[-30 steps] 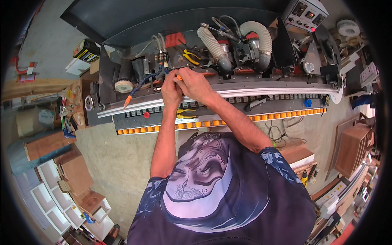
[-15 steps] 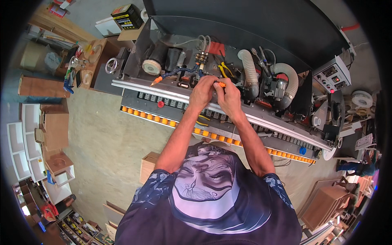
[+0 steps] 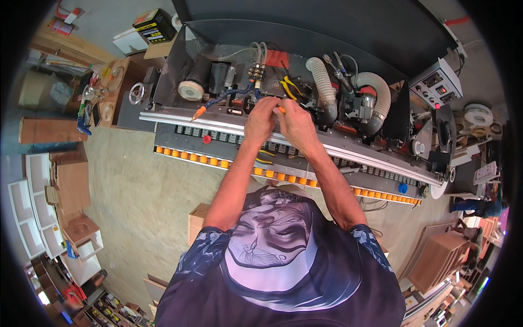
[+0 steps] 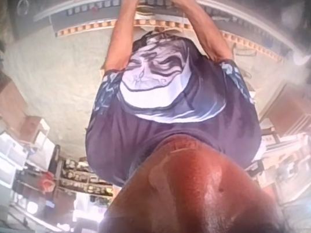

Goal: The person assembles a braided blue cable by repeatedly inserting small orange cylindrical connectors into the cable ends. They use pliers to crimp or secure the connectors and place the assembled sections onto a long metal rail with yellow rollers. The person handles the cable and connectors one at a time, repeating the insertion and crimping steps throughout the clip.

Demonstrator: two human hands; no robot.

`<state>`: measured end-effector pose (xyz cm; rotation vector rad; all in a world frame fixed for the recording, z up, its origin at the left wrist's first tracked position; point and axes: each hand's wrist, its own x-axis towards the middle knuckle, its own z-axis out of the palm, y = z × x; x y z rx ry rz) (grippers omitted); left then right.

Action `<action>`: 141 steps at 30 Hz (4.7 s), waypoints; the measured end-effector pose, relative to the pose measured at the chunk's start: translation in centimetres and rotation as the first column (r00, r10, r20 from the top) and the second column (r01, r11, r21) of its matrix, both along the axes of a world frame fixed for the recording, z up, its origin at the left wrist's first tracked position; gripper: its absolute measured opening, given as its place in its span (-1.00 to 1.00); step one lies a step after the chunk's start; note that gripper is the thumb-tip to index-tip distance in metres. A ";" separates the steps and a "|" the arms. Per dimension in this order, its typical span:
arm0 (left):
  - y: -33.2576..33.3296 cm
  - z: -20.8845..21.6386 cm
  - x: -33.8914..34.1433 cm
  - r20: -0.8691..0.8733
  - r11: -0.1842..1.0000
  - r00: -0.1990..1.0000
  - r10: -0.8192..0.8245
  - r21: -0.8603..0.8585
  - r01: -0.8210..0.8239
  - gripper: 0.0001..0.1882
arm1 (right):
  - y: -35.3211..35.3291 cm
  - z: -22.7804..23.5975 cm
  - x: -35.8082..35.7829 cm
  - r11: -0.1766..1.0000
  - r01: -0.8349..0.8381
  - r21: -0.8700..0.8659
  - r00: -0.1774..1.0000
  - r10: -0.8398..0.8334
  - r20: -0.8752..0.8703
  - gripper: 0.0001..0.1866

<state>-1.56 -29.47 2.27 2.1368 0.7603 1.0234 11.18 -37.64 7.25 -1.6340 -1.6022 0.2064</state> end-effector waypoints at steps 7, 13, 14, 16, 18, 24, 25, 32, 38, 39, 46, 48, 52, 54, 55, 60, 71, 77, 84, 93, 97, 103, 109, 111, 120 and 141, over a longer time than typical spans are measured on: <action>0.2 -0.2 0.1 0.001 0.999 1.000 0.006 0.049 -0.006 -0.60 | -0.1 0.2 -0.2 0.997 0.025 -0.069 0.993 -0.033 -0.111 -0.78; 0.2 -0.1 -0.2 -0.023 0.999 1.000 0.001 0.043 0.000 -0.60 | -0.1 0.8 -0.5 0.997 0.063 -0.042 0.971 -0.071 -0.230 -0.75; 0.2 -0.1 -0.2 -0.021 0.999 1.000 -0.001 0.044 0.002 -0.61 | -0.2 0.7 -0.6 0.996 0.074 -0.039 0.968 -0.082 -0.238 -0.74; 0.1 0.1 -0.1 -0.017 0.999 1.000 -0.006 0.046 0.007 -0.61 | -0.4 0.6 -0.6 0.995 0.090 -0.043 0.964 -0.098 -0.249 -0.71; 0.1 0.3 -0.2 -0.015 0.999 1.000 -0.015 0.048 0.016 -0.62 | -0.6 0.6 -0.5 0.994 0.098 -0.054 0.961 -0.108 -0.253 -0.69; -0.1 0.4 0.0 -0.006 1.000 1.000 0.007 0.030 -0.007 -0.65 | -1.2 0.9 -0.4 0.983 0.103 -0.150 0.938 -0.146 -0.314 -0.67; -0.1 0.4 0.1 -0.004 1.000 1.000 0.001 0.019 -0.001 -0.66 | -1.3 0.7 -0.3 0.985 0.107 -0.132 0.939 -0.144 -0.312 -0.67; 0.2 -0.1 0.0 -0.023 1.000 1.000 0.009 0.030 -0.009 -0.61 | -1.7 0.3 0.0 0.989 0.046 -0.137 0.788 -0.121 -0.604 -0.64; 0.2 0.0 -0.1 0.009 0.998 0.999 -0.033 0.051 0.033 -0.65 | -1.9 2.5 -0.4 0.998 0.055 0.040 0.914 -0.034 -0.404 -0.69; -0.1 0.3 0.1 0.020 0.997 0.999 -0.044 0.057 0.043 -0.67 | -2.0 2.3 -0.2 0.999 0.048 0.007 0.915 -0.041 -0.401 -0.69; -0.1 0.8 0.3 0.086 0.995 0.994 -0.074 0.071 0.068 -0.79 | -1.7 1.7 -0.1 0.993 0.031 0.112 0.917 0.017 -0.399 -0.74; 0.0 0.4 0.2 0.070 0.994 0.995 -0.068 0.096 0.061 -0.79 | -1.6 1.8 0.2 0.998 -0.005 0.064 0.917 0.030 -0.399 -0.75; 0.0 -0.4 -0.2 0.062 0.995 0.997 -0.035 0.095 0.029 -0.76 | -1.5 1.6 0.2 0.997 -0.055 0.051 0.930 0.070 -0.362 -0.74; -0.1 -0.7 -0.2 0.054 0.996 0.998 -0.035 0.088 0.030 -0.75 | -1.4 1.5 0.2 0.996 -0.068 0.062 0.928 0.086 -0.362 -0.75; -0.1 -0.7 -0.2 0.050 0.996 0.998 -0.035 0.086 0.030 -0.74 | -1.3 1.3 0.2 0.995 -0.069 0.071 0.924 0.091 -0.371 -0.75; 0.0 -0.6 -0.2 0.052 0.995 0.998 -0.037 0.098 0.032 -0.71 | -1.2 1.0 -0.1 0.999 -0.042 0.001 0.929 0.040 -0.367 -0.78; 0.1 -0.1 0.0 0.059 0.993 0.998 -0.035 0.118 0.028 -0.72 | -1.1 0.7 -0.5 1.000 0.007 0.013 0.961 -0.003 -0.278 -0.75; 0.0 -0.1 -0.1 0.088 0.996 0.996 0.012 0.092 -0.020 -0.75 | -2.2 2.8 -0.9 0.964 0.075 -0.257 0.816 -0.208 -0.540 -0.62; 0.0 -0.7 -0.1 0.126 0.999 0.992 -0.021 0.051 0.015 -0.74 | -4.8 0.3 1.0 0.904 -0.003 -0.429 0.615 -0.336 -0.713 -0.51; -0.1 -0.3 -0.1 0.052 0.987 0.999 -0.007 0.160 -0.001 -0.79 | -8.8 0.9 0.9 0.925 -0.243 -0.293 0.275 -0.224 -0.935 -0.63; -0.6 -0.7 0.1 0.105 0.995 0.994 0.034 0.085 -0.043 -0.85 | -12.5 -2.1 0.9 0.866 -0.320 -0.384 0.255 -0.311 -0.915 -0.75; -0.3 -1.1 -0.1 0.107 0.996 0.994 -0.011 0.092 0.001 -0.79 | -18.6 -9.7 -1.0 0.718 -0.363 -0.593 0.303 -0.511 -0.804 -0.84; -0.1 -0.6 -0.1 0.077 0.991 0.994 -0.078 0.115 0.069 -0.74 | -20.7 -12.1 -3.4 0.806 -0.307 -0.507 0.144 -0.487 -0.861 -0.84; -0.2 -0.5 -0.2 0.074 0.988 0.993 -0.094 0.127 0.084 -0.74 | -20.7 -11.9 -3.6 0.830 -0.275 -0.485 0.116 -0.472 -0.874 -0.83; 0.2 -1.3 -0.2 0.114 0.984 0.978 -0.175 -0.008 0.177 -0.78 | -18.1 -7.1 -3.7 0.855 -0.091 -0.510 0.273 -0.471 -0.839 -0.80; 0.2 -0.7 0.4 0.146 0.959 0.948 -0.283 0.032 0.282 -0.62 | -12.8 -2.9 -9.5 0.830 0.256 -0.495 0.288 -0.555 -0.781 -0.78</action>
